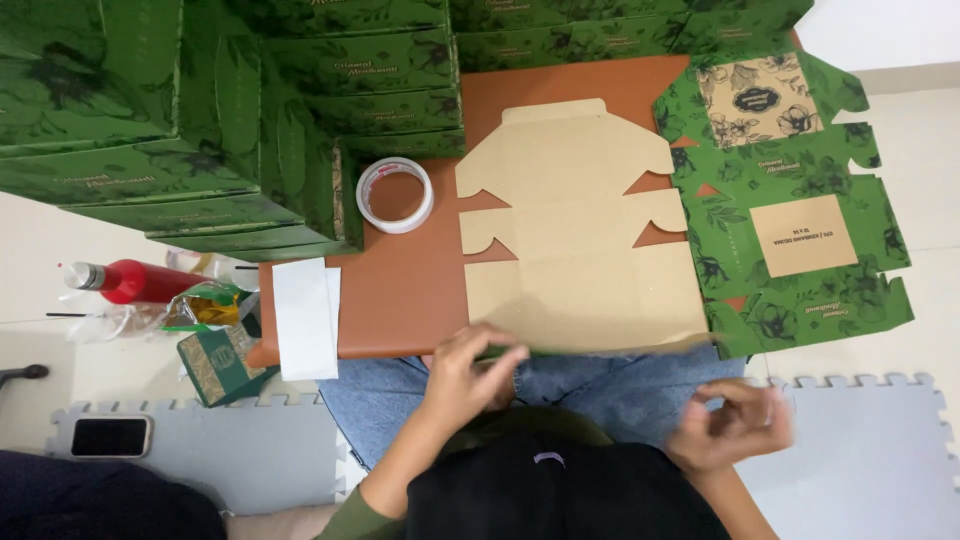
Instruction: Folding and assembling cardboard boxes from flat templates
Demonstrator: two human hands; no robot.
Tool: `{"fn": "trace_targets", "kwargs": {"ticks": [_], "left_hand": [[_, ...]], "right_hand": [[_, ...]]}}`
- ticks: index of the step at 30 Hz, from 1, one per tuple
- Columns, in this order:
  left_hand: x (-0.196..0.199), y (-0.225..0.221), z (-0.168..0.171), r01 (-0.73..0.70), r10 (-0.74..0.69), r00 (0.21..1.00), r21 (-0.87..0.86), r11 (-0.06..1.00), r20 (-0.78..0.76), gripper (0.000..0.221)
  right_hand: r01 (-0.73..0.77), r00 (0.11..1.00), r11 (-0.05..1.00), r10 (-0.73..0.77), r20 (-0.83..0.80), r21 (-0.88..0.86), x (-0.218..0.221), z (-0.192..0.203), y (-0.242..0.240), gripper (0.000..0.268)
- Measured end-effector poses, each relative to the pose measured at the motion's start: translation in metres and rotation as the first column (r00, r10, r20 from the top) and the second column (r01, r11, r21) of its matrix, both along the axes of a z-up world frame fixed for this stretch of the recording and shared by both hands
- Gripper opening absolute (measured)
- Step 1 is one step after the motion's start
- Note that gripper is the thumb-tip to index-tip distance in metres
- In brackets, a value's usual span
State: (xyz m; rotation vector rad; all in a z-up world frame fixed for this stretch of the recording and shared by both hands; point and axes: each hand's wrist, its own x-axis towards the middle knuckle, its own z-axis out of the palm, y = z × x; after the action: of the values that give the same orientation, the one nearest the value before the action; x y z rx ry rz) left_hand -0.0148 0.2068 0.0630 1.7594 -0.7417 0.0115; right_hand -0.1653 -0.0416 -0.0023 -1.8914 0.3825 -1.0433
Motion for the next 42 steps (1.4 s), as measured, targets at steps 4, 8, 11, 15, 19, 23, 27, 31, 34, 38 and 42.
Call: {"fn": "trace_targets", "kwargs": {"ticks": [4, 8, 11, 15, 19, 23, 27, 31, 34, 38, 42], "left_hand": [[0.018, -0.016, -0.010, -0.221, 0.232, 0.973, 0.255, 0.942, -0.014, 0.026], [0.029, -0.022, -0.010, -0.213, 0.177, 0.977, 0.514, 0.831, 0.119, 0.034], [0.033, -0.015, -0.022, -0.239, 0.190, 0.971, 0.493, 0.837, 0.148, 0.032], [0.033, -0.015, -0.025, -0.242, 0.197, 0.970, 0.481, 0.843, 0.141, 0.017], [0.043, -0.010, -0.033, -0.175, 0.129, 0.982, 0.418, 0.891, 0.136, 0.009], [0.046, -0.003, -0.030, -0.094, 0.083, 0.995, 0.321, 0.942, 0.046, 0.009], [0.041, 0.017, -0.008, -0.034, 0.057, 0.993, 0.211, 0.977, -0.101, 0.018], [0.031, 0.035, -0.008, -0.234, 0.234, 0.972, 0.044, 0.971, -0.010, 0.049], [0.023, 0.029, -0.004, -0.315, 0.297, 0.945, 0.134, 0.940, 0.138, 0.052], [0.018, -0.007, 0.014, -0.169, 0.080, 0.961, 0.333, 0.928, 0.264, 0.058], [0.013, -0.028, -0.017, -0.123, 0.010, 0.971, 0.467, 0.875, 0.238, 0.064]], "right_hand": [[-0.176, 0.983, 0.775, 0.111, -0.143, -0.608, 0.058, 0.017, 0.026, 0.048], [-0.655, 0.739, 0.537, 0.311, -0.597, -0.532, 0.101, 0.036, 0.079, 0.075], [-0.678, 0.706, 0.506, 0.247, -0.663, -0.534, 0.104, 0.036, 0.088, 0.091], [-0.754, 0.573, 0.527, 0.236, -0.785, -0.392, 0.094, 0.032, 0.060, 0.089], [-0.701, 0.575, 0.536, 0.036, -0.818, -0.469, 0.078, 0.022, -0.003, 0.088], [-0.702, 0.596, 0.548, 0.104, -0.796, -0.454, 0.070, 0.054, -0.034, 0.070], [-0.642, 0.723, 0.533, 0.181, -0.667, -0.552, 0.055, 0.082, -0.035, 0.044], [-0.518, 0.771, 0.713, 0.149, -0.620, -0.473, 0.047, 0.104, -0.022, 0.026], [-0.407, 0.785, 0.838, 0.118, -0.608, -0.362, 0.067, 0.113, -0.014, 0.025], [-0.384, 0.774, 0.916, 0.249, -0.582, -0.119, 0.102, 0.108, -0.012, 0.037], [-0.373, 0.767, 0.926, 0.271, -0.581, -0.060, 0.106, 0.093, 0.000, 0.048]]}}
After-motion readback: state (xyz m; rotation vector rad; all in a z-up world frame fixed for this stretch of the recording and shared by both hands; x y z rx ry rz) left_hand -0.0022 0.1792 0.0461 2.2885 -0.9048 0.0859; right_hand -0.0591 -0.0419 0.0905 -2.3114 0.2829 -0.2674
